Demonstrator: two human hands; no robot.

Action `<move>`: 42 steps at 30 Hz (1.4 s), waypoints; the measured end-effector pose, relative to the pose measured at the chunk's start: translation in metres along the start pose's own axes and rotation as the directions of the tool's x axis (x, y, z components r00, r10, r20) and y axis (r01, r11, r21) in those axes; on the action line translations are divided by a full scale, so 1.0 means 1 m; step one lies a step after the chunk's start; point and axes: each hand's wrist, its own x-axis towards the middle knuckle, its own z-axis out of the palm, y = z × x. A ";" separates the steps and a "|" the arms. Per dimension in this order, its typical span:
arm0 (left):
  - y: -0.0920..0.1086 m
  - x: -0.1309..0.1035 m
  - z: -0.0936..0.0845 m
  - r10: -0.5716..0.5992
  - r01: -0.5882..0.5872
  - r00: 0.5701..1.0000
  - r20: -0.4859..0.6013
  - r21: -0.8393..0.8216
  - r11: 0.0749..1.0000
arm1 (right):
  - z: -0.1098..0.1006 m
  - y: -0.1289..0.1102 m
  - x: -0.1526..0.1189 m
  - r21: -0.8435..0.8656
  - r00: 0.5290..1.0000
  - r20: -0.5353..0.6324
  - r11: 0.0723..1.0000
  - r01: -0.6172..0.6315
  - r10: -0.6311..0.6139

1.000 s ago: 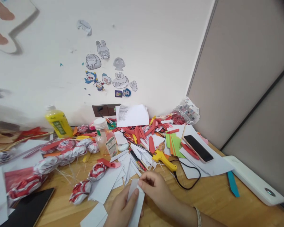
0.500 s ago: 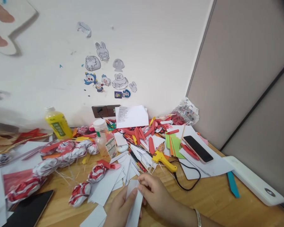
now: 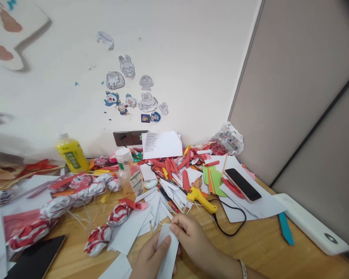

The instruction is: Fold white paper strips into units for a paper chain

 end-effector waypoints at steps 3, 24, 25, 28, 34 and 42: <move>0.001 0.002 -0.002 0.029 -0.029 0.999 -0.016 -0.001 1.000 | 0.002 0.001 0.001 0.059 0.999 0.037 0.998 -0.008 0.005; 0.000 0.010 -0.014 -0.101 0.112 0.993 0.063 -0.206 0.972 | -0.009 -0.019 0.001 -0.257 0.972 0.014 0.939 0.228 -0.233; -0.001 0.010 -0.015 -0.083 0.092 0.995 0.057 -0.192 0.977 | -0.008 -0.018 0.001 -0.226 0.976 0.005 0.951 0.213 -0.217; 0.001 0.009 -0.014 -0.032 0.039 0.998 0.048 -0.147 0.988 | -0.008 -0.015 0.001 -0.160 0.986 -0.005 0.973 0.165 -0.168; 0.006 0.010 -0.017 0.020 -0.022 0.999 0.049 0.042 0.999 | -0.008 -0.011 0.002 -0.130 0.991 0.013 0.982 0.137 -0.137; 0.002 0.012 -0.023 0.021 -0.030 0.995 0.094 0.092 0.995 | -0.009 -0.012 0.002 -0.110 0.989 0.045 0.984 0.143 -0.139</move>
